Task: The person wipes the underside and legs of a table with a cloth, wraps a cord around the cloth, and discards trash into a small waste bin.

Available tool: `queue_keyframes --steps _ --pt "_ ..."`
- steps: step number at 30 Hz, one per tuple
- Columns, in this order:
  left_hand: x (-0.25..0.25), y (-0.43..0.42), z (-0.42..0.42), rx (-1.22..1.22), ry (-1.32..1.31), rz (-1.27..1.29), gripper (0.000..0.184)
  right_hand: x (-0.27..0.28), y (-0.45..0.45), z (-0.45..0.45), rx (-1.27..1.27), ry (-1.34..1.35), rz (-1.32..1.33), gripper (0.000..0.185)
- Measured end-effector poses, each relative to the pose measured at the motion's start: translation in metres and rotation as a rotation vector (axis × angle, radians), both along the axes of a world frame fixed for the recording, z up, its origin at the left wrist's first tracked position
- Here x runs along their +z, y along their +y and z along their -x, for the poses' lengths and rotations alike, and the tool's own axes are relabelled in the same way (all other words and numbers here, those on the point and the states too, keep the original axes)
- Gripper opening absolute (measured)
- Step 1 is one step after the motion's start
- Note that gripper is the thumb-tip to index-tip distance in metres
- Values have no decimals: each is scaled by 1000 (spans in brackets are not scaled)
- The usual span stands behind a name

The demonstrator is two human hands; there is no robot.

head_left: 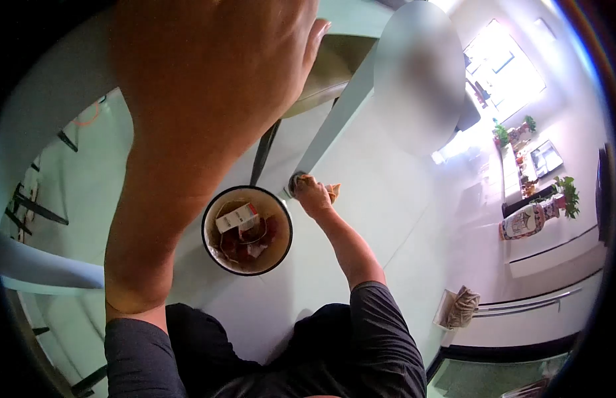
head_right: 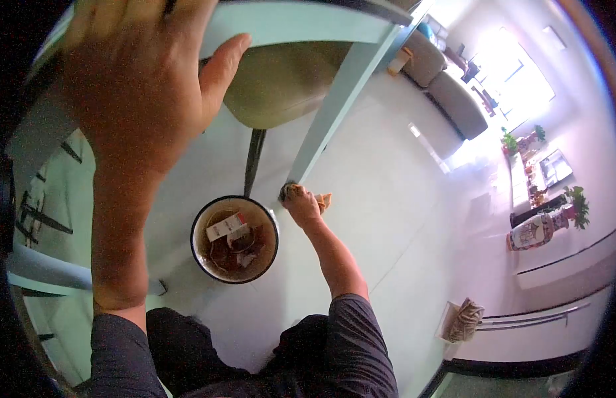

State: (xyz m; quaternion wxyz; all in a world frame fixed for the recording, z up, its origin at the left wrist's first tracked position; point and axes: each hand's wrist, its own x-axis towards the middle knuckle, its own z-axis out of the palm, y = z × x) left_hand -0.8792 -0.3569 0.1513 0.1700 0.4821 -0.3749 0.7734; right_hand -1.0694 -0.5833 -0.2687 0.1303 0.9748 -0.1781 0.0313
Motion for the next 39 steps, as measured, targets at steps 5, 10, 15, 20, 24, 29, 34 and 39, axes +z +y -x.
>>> queue_keyframes --steps 5,10,15,20,24,29,34,39 --pt "-2 10 18 43 177 -107 57 -16 -54 53 -237 591 78 16" --pt "4 27 20 81 233 -233 55 96 -36 130 -795 440 -729 18" --pt "7 32 21 123 283 -362 54 53 -57 202 -811 -216 -1122 15" --pt "21 39 41 192 467 -493 58 66 -18 195 -788 745 -1057 23" --pt "32 44 63 229 688 -557 57 139 5 194 -619 761 -1043 35" --pt "42 41 81 121 872 -564 54 258 27 212 -776 63 -1593 44" --pt "84 51 105 27 1228 -807 85 395 75 238 -895 -766 -2310 57" --pt "155 67 125 -81 1656 -1032 71 607 129 241 -341 -1146 -2584 74"
